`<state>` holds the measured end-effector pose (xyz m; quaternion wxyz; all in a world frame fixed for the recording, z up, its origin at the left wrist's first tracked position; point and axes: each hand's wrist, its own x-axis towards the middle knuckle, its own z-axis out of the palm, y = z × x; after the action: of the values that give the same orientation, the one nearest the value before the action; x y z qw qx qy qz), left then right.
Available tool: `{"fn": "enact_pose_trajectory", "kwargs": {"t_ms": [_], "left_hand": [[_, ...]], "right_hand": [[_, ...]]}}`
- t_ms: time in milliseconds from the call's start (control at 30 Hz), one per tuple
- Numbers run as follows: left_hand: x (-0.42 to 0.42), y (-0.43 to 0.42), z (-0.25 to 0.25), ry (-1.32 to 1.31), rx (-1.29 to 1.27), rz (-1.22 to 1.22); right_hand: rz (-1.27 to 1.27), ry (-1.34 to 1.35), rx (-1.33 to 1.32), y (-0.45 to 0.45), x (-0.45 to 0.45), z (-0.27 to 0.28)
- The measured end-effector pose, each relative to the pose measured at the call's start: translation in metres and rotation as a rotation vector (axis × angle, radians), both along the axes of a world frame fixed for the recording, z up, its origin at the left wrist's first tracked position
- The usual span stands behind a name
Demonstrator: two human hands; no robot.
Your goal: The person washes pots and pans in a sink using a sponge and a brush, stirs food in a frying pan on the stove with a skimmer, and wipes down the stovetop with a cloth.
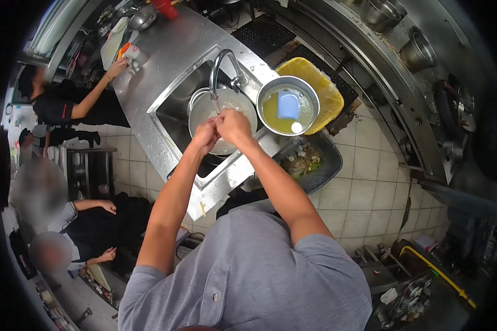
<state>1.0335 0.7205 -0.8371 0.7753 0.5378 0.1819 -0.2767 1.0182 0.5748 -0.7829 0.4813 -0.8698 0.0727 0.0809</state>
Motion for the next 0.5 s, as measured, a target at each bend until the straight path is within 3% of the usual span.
{"fn": "enact_pose_trajectory", "kwargs": {"t_ms": [67, 167, 200, 267, 300, 367, 433, 500], "left_hand": [[0.012, 0.0, -0.016, 0.022, -0.019, 0.009], [0.014, -0.014, 0.004, 0.024, 0.118, 0.003], [0.015, -0.015, 0.004, 0.027, 0.126, 0.032], [0.018, -0.013, 0.005, -0.029, 0.217, -0.045], [0.016, -0.007, 0.01, -0.026, 0.224, -0.024], [0.014, 0.002, 0.022, -0.052, 0.421, -0.116], [0.008, 0.027, 0.016, -0.06, 0.502, -0.122], [-0.002, 0.06, 0.006, -0.233, 0.707, -0.219]], "right_hand": [[-0.05, -0.01, -0.043, -0.029, 0.002, 0.008], [-0.245, -0.267, -0.192, -0.084, 0.005, 0.0], [-0.176, -0.26, -0.325, -0.107, 0.009, 0.002], [-0.176, -0.015, -0.602, -0.127, 0.016, -0.01], [-0.155, -0.021, -0.594, -0.125, 0.019, -0.01], [-0.148, 0.352, -0.643, -0.122, 0.027, -0.011], [-0.092, 0.385, -0.68, -0.123, 0.035, -0.04], [0.086, 0.338, -0.796, -0.13, 0.039, -0.056]]}}
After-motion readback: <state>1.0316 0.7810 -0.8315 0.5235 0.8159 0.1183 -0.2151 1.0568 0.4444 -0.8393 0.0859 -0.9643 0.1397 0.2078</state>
